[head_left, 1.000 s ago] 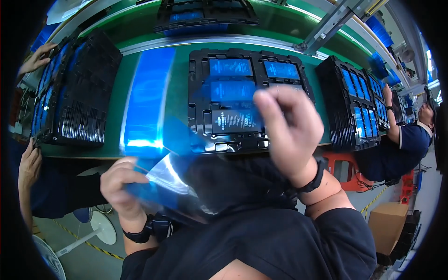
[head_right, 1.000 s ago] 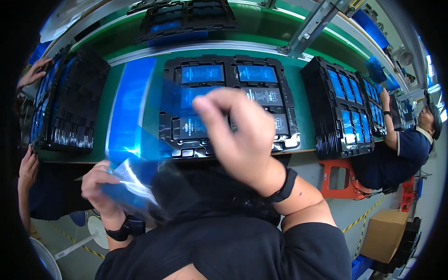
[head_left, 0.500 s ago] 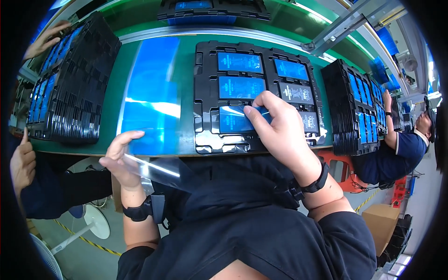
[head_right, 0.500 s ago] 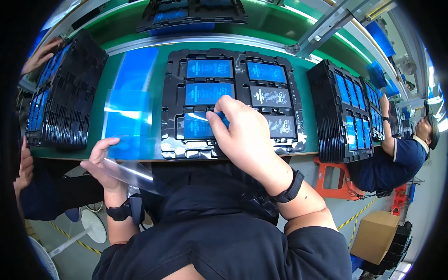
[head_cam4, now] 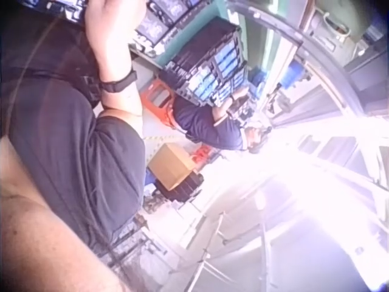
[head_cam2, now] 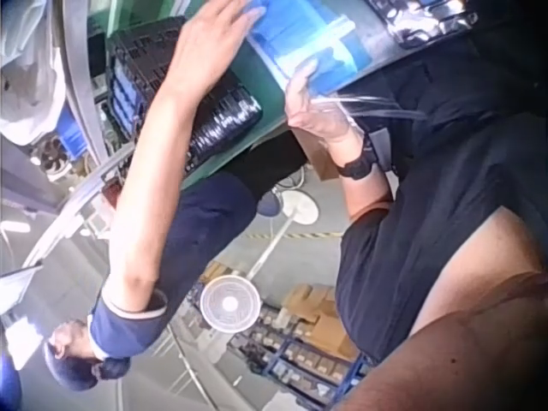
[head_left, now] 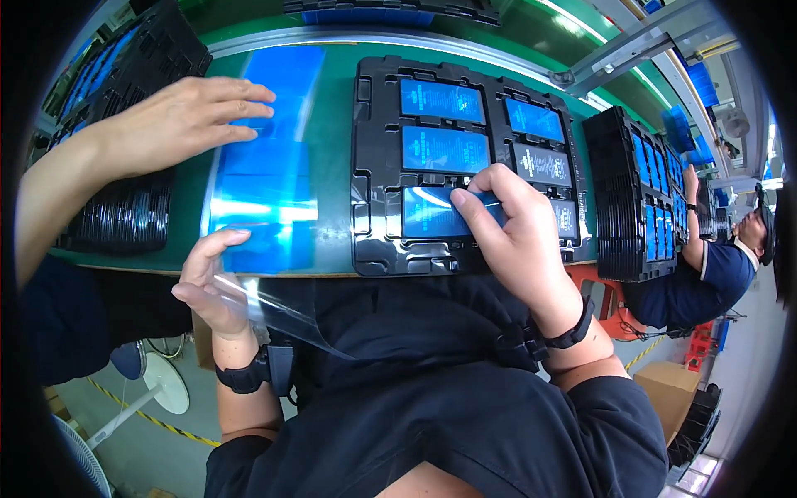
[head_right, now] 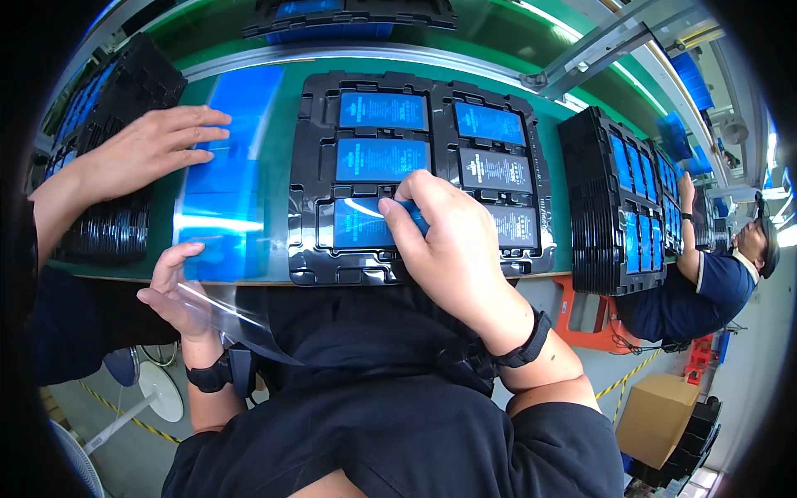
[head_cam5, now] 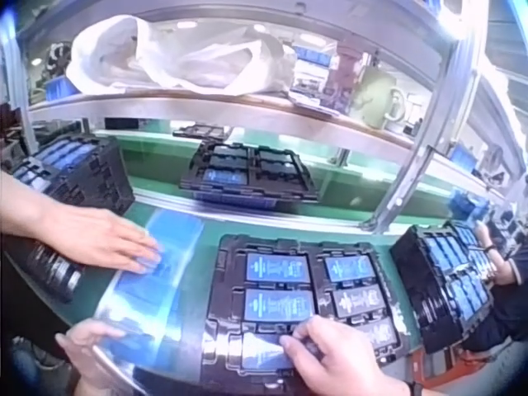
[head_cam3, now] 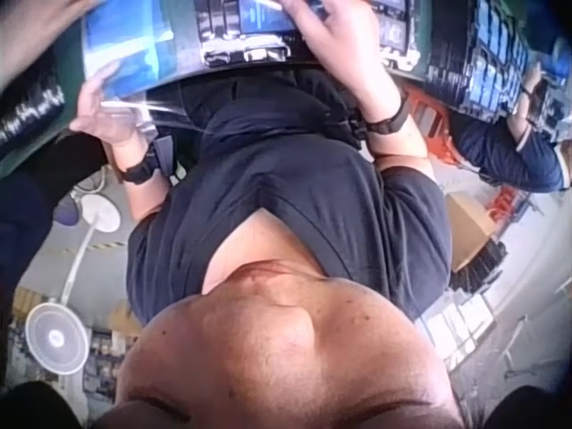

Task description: Applying blue protective film to electronic battery components in a plastic tray.

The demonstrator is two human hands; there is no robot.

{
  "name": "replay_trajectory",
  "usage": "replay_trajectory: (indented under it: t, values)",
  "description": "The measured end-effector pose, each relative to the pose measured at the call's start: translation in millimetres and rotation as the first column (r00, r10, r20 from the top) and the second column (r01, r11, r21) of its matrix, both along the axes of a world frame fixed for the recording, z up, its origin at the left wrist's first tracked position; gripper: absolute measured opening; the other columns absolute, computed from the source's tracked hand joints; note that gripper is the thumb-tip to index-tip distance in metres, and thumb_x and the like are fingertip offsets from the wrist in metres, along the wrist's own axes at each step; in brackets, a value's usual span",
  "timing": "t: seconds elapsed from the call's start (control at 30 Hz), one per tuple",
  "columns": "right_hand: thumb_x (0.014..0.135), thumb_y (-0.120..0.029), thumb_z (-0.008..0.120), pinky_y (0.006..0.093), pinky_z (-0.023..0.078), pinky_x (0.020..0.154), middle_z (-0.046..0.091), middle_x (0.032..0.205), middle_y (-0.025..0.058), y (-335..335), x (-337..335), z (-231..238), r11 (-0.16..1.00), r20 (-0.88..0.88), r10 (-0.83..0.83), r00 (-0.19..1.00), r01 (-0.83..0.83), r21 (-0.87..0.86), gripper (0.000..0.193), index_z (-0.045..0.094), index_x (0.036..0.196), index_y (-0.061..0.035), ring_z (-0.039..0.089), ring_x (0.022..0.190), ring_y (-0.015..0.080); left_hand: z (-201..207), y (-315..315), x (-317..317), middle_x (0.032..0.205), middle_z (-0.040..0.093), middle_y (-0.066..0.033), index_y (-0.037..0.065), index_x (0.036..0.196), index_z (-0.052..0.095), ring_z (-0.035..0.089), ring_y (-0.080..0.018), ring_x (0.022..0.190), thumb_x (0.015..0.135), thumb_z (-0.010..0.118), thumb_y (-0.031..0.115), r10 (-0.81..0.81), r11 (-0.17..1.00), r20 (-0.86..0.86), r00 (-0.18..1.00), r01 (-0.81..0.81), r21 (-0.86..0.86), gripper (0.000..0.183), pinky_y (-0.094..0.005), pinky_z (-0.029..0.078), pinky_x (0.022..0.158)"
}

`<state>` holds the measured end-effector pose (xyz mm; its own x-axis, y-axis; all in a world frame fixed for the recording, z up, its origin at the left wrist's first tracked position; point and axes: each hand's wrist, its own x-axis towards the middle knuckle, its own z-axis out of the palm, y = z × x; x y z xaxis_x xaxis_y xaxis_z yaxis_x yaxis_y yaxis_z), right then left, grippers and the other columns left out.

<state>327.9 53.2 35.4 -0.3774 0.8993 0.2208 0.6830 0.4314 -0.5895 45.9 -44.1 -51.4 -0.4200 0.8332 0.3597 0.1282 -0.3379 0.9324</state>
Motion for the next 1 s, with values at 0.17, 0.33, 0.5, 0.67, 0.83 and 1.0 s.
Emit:
replay_trajectory:
  t: [0.17, 0.33, 0.5, 0.67, 0.83, 1.0]
  values:
    - [0.082, -0.016, 0.065, 0.0392, 0.046, 0.061, 0.06, 0.074, 0.0138, -0.3, -3.3, 0.7, 1.0, -0.007, 0.022, 1.0, -0.022, 0.001, 0.015, 0.055, 0.085, -0.0038, 0.06, 0.069, 0.0326, -4.6, -8.9, -5.7, 0.095, 0.061, -0.0127, -0.003, 0.094, 0.062, 0.056, -0.0232, 0.096, 0.089, 0.014, 0.072, 0.012, 1.0, 0.01, 1.0, -0.012, 0.007, 0.089, -0.0342, 0.039, 0.091]
    - [0.081, -0.014, 0.065, 0.0398, 0.046, 0.06, 0.06, 0.073, 0.0135, -0.9, -4.7, -2.3, 0.998, 0.015, 0.019, 1.0, -0.019, 0.068, 0.015, 0.054, 0.083, -0.0037, 0.06, 0.068, 0.0325, -4.4, -8.7, -4.9, 0.097, 0.06, -0.0134, -0.003, 0.095, 0.06, 0.056, -0.0231, 0.095, 0.091, 0.017, 0.068, -0.013, 1.0, 0.016, 1.0, 0.013, 0.004, 0.083, -0.0341, 0.04, 0.09]
    - [0.078, -0.01, 0.066, 0.0399, 0.046, 0.057, 0.055, 0.073, 0.0135, -3.4, -5.0, -1.0, 0.969, 0.183, 0.083, 0.98, -0.123, 0.216, 0.019, 0.05, 0.083, -0.0027, 0.058, 0.065, 0.0335, 11.4, -20.4, 3.4, 0.098, 0.06, -0.014, -0.004, 0.094, 0.059, 0.056, -0.0224, 0.096, 0.095, 0.021, 0.061, -0.069, 0.997, 0.027, 0.997, 0.068, 0.039, 0.075, -0.0335, 0.041, 0.089]
    - [0.069, -0.005, 0.073, 0.035, 0.047, 0.066, 0.053, 0.098, 0.0147, -6.1, -5.7, 31.5, 0.961, 0.204, 0.044, 0.978, -0.097, 0.259, 0.047, 0.051, 0.111, -0.0023, 0.057, 0.082, 0.0296, 50.9, -25.2, 25.5, 0.082, 0.065, -0.0142, -0.005, 0.088, 0.065, 0.06, -0.0215, 0.074, 0.087, 0.051, 0.027, 0.024, 0.996, -0.22, 0.975, -0.004, 0.094, 0.035, -0.0305, 0.045, 0.072]
    - [0.066, -0.023, 0.08, 0.0417, 0.043, 0.088, 0.052, 0.118, 0.0163, -22.1, -4.5, 53.9, 0.813, -0.041, 0.477, 0.878, -0.423, 0.4, 0.065, 0.052, 0.122, -0.0038, 0.051, 0.108, 0.0344, 81.2, -28.1, 45.6, 0.084, 0.068, -0.0136, -0.002, 0.091, 0.065, 0.064, -0.0215, 0.073, 0.074, 0.062, -0.001, -0.174, 0.984, -0.366, 0.914, 0.178, -0.024, 0.016, -0.0302, 0.048, 0.071]
    - [0.077, -0.016, 0.064, 0.0399, 0.042, 0.088, 0.056, 0.105, 0.0117, -23.9, -15.9, 23.7, 0.724, -0.019, 0.654, 0.756, -0.618, 0.308, 0.044, 0.051, 0.116, -0.0012, 0.055, 0.1, 0.0264, 82.6, -24.4, 78.2, 0.094, 0.067, -0.0179, -0.003, 0.106, 0.063, 0.065, -0.0245, 0.083, 0.076, 0.063, 0.0, -0.169, 0.979, -0.099, 0.981, 0.179, 0.102, 0.03, -0.0329, 0.049, 0.08]
